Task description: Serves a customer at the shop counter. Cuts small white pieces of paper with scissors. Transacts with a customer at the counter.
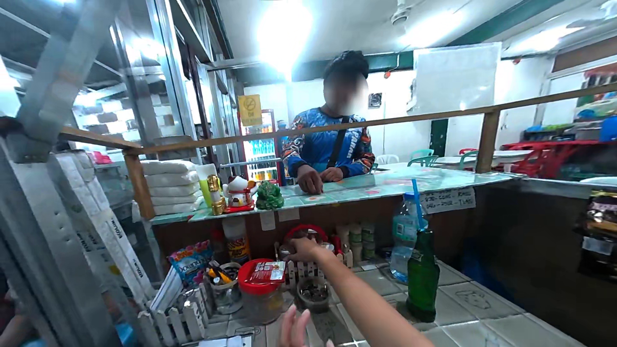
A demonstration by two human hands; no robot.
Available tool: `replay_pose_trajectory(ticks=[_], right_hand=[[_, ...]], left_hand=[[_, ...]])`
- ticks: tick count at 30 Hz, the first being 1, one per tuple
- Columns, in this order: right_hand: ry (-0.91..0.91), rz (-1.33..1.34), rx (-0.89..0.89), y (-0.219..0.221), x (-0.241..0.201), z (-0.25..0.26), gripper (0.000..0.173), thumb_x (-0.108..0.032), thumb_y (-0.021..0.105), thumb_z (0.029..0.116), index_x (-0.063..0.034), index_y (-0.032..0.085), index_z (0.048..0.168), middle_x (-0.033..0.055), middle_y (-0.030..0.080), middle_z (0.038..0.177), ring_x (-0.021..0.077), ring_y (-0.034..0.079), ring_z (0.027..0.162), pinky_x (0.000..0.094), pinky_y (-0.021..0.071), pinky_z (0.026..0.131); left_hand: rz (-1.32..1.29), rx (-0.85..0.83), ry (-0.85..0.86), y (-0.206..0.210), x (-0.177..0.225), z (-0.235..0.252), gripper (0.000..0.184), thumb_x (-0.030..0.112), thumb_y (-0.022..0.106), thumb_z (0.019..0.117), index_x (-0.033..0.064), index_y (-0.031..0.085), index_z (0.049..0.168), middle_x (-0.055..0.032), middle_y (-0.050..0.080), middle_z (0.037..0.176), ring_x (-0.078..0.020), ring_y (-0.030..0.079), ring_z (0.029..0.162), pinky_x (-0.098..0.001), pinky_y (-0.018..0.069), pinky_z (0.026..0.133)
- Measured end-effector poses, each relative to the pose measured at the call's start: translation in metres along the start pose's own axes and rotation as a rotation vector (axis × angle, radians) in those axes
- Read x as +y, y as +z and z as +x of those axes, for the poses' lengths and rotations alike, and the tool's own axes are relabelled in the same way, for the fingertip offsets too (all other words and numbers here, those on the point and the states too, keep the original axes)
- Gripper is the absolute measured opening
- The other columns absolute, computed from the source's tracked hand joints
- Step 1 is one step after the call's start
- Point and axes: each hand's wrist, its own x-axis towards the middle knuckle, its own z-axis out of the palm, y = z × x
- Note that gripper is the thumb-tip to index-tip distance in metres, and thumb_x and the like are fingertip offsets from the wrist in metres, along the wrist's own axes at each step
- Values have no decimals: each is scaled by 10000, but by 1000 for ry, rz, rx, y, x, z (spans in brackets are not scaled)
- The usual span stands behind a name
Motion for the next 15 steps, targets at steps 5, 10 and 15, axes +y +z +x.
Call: replay_pose_trajectory(ticks=[5,10,15], right_hand=[[-123,78,426,-1,-3,-18,685,-462,805,833,-97,621,1384,238,652,1279,452,553,1270,694,339,1116],[-486,-87,823,-36,-37,-123,722,-623,741,775,-90,672,1258,114,664,1073,285,647,973,509,529,836],[-765,-76,677,-15,-68,-231,646,-771,534,867,-153,706,947,-50,646,754,87,612,714,352,488,660]], left_hand=[[58,68,12,-6,-4,14,534,131,643,895,-97,479,1349,-341,414,1464,-403,393,1399,-536,342,1148],[58,107,-89,-15,-4,30,829,249,800,811,-100,407,1452,-333,320,1561,-450,303,1470,-570,307,1184],[-199,-106,-231,-21,5,24,894,353,936,623,-61,572,1327,-127,694,1202,-150,674,1110,-358,561,980]])
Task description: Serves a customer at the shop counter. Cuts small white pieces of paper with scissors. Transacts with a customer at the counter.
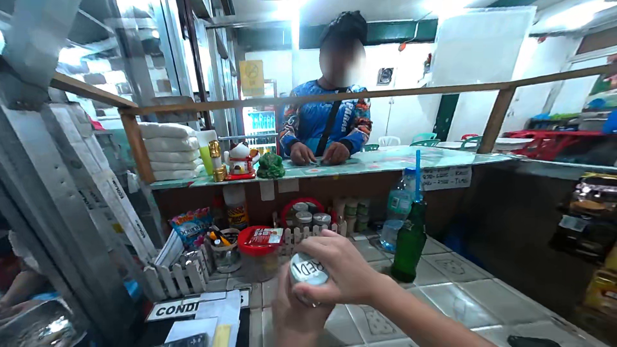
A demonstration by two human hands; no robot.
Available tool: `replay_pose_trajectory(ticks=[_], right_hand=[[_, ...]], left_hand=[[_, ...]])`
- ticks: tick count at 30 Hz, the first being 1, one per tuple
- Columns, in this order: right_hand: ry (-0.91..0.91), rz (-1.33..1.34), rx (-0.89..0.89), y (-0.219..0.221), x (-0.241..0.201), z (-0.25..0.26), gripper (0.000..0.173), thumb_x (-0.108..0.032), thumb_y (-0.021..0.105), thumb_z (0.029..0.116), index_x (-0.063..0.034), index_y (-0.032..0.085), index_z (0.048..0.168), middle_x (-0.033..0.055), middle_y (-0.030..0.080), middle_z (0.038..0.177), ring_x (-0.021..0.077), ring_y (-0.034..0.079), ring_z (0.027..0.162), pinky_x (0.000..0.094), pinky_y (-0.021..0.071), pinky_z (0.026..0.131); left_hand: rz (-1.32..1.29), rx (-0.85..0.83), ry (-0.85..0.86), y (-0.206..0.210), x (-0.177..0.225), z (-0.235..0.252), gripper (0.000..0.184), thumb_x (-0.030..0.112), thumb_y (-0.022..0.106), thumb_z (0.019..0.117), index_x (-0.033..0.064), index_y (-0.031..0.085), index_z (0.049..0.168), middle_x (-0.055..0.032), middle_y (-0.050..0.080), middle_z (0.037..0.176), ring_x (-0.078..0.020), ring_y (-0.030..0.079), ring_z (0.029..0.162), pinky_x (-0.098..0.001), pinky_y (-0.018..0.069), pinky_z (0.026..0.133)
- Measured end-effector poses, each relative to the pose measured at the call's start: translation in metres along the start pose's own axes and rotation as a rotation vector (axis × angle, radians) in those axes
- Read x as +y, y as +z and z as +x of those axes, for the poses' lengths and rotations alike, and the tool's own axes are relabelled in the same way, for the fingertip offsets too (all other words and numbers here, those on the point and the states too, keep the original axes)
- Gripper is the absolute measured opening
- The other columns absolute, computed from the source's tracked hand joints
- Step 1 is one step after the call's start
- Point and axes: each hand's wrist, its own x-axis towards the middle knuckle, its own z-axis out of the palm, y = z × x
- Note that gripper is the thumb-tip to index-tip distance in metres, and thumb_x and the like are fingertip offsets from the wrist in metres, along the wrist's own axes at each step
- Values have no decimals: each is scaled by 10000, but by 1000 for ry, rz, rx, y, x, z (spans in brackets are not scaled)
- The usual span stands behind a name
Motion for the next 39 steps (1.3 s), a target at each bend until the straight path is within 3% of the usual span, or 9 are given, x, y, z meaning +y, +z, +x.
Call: replay_pose_trajectory(ticks=[3,6,8,11,14,17,21,31,39], right_hand=[[-25,409,-31,-9,5,-33,689,-722,497,934,-74,718,1014,4,691,850,72,625,831,314,498,791],[338,867,32,-7,14,-70,777,-836,405,887,-144,717,1048,-45,680,914,21,623,858,240,532,781],[575,859,15,-6,28,-94,747,-823,401,902,-164,705,1076,-48,642,847,48,593,765,250,512,699],[656,341,-541,-8,35,-132,670,-625,434,1015,-75,628,1345,163,676,1229,295,640,1164,524,486,1038],[553,89,-787,-5,23,-153,765,-747,509,922,-167,592,1413,180,631,1308,385,585,1235,626,425,1049],[464,84,-538,-24,11,-138,623,-632,585,955,-159,639,1357,155,667,1248,344,630,1168,591,479,1011],[226,86,61,-49,-17,-78,150,-296,660,997,-191,754,1046,-42,668,984,67,646,942,284,585,822],[188,-95,-266,-37,-32,-18,129,-240,661,951,-176,769,983,26,668,1145,195,626,1048,417,516,894],[653,-228,298,-71,113,55,125,-181,742,925,-77,776,986,180,668,1130,366,657,1027,593,551,825]], left_hand=[[-309,-467,-205,-10,19,-5,665,281,912,665,-20,626,1184,-19,738,960,-65,718,863,-275,615,813],[-489,-715,-244,-8,19,-7,658,263,901,704,-35,593,1203,-40,741,990,-101,724,895,-309,615,839],[-449,-636,-137,-7,13,-8,790,243,917,702,-60,534,1322,-57,706,1148,-88,683,1065,-287,573,964],[-445,-445,76,2,-5,2,722,155,911,703,-59,560,1296,-154,628,1297,-206,595,1241,-364,517,1061],[-348,-305,137,3,-14,9,691,113,910,676,-26,591,1274,-163,602,1312,-209,579,1247,-346,518,1053],[-301,-227,94,3,-17,7,696,162,914,684,-2,592,1280,-157,594,1310,-223,580,1233,-363,528,1041],[-188,-129,102,3,-20,6,696,283,898,705,19,609,1280,-146,596,1310,-245,552,1260,-420,484,1073],[49,35,123,5,-30,1,716,308,877,704,-9,609,1289,-228,570,1309,-333,536,1248,-474,471,1054],[-268,202,-487,5,-41,-1,977,121,878,766,-67,280,1515,-334,453,1415,-378,519,1272,-485,478,1045]])
